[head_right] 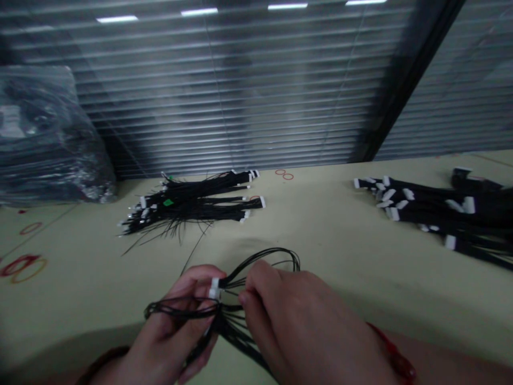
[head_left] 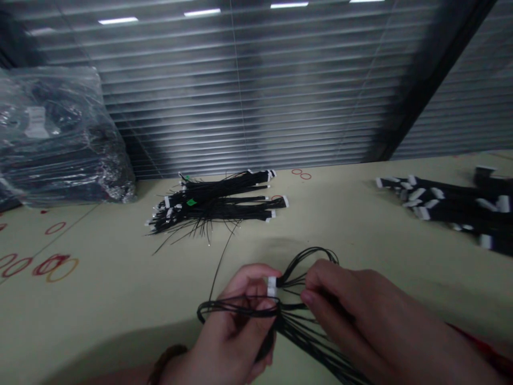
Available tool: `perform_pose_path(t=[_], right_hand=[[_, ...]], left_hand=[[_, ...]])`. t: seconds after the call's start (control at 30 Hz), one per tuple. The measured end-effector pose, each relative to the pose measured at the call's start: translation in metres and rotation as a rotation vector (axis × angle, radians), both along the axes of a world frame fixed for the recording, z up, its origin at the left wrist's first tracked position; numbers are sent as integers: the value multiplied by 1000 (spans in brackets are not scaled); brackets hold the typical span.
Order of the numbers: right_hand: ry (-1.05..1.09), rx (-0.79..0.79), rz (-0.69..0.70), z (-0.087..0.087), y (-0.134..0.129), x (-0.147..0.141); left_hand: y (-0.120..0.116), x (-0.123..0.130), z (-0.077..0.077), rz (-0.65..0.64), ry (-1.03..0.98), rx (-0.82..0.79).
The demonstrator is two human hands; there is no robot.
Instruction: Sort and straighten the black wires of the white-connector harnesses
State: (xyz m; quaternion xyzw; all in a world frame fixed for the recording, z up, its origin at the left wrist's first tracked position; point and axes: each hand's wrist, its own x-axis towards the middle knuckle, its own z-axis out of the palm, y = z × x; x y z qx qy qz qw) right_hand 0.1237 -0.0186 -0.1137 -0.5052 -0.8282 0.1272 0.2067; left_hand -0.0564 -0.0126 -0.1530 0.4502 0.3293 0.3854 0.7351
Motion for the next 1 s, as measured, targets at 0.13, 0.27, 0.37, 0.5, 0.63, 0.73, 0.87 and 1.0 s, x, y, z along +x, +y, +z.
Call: perform_pose_path(t=[0.13,0.27,0.37,0.5,0.63,0.73,0.87,1.0], right_hand=[[13,22,18,-2,0,1],[35,51,24,-2,1,-1],[51,141,27,-2,0,-1],[27,217,41,-7,-2,-1],[-5,209,24,-9,-8,-4],[-27,240,74,-1,-5,-4],[-218,444,53,5,30,12],[-274,288,-49,-16,79,44]], left_hand=[[-1,-2,-1,18,25,55],[-1,-1,0,32,22,48],[-1,1,0,-2,-12,59],[-3,0,1,-30,-2,79],[-4,-2,1,-40,58,117],[-3,-2,1,-33,65,82],[-4,-2,0,-74,-47,33],[-4,-3,0,-95,-67,-32]])
